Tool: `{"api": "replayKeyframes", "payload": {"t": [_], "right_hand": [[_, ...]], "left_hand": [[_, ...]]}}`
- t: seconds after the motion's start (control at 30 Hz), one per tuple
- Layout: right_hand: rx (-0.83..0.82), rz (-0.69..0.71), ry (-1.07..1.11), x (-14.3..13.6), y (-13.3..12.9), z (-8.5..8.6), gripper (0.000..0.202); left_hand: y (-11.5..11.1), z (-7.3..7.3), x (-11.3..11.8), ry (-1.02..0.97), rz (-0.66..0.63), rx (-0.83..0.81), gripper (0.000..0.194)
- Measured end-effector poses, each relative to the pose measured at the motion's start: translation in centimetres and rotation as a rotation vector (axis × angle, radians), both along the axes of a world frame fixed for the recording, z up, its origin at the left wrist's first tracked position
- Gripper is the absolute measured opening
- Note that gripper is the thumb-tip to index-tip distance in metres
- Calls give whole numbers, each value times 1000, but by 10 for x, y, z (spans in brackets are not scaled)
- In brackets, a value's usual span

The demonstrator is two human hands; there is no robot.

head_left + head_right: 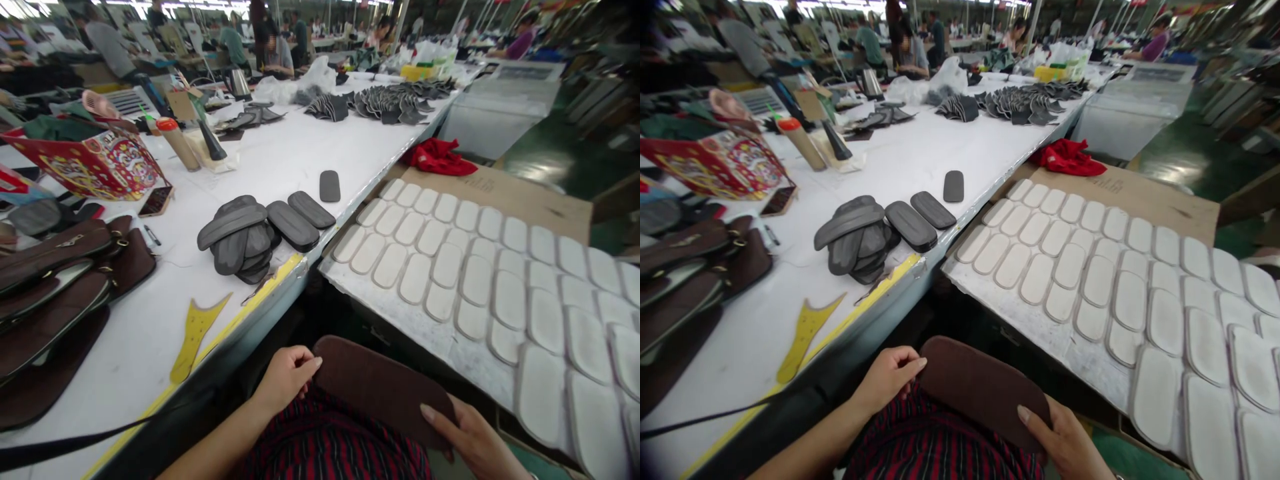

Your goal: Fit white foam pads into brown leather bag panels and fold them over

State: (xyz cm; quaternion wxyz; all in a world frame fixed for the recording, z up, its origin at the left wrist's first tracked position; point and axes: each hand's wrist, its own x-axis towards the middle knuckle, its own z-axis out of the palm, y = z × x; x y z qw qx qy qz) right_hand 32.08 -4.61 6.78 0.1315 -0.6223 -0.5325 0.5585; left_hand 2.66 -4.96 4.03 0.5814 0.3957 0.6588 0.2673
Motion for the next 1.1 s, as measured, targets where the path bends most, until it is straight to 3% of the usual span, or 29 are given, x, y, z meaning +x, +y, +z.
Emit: {"api": "replayKeyframes", "payload": {"t": [0.23,0.43,0.6,0.77,1.1], "right_hand": [[-75,-7,-19,-4,5,-8,42],[-80,-9,-33,-6,5,-8,42],[-92,-5,-64,-6,5,-5,42],[-97,-7,-89,-6,5,-3,40],[-95,43,-88,-3,4,-8,43]], "left_hand": [[4,-1,-4,122,-21,-7,32],[4,-8,-8,76,-13,-64,34],[7,-4,-8,30,-1,-83,34],[10,2,-7,102,-42,-21,33],[8,-2,-8,198,-88,96,30]]}}
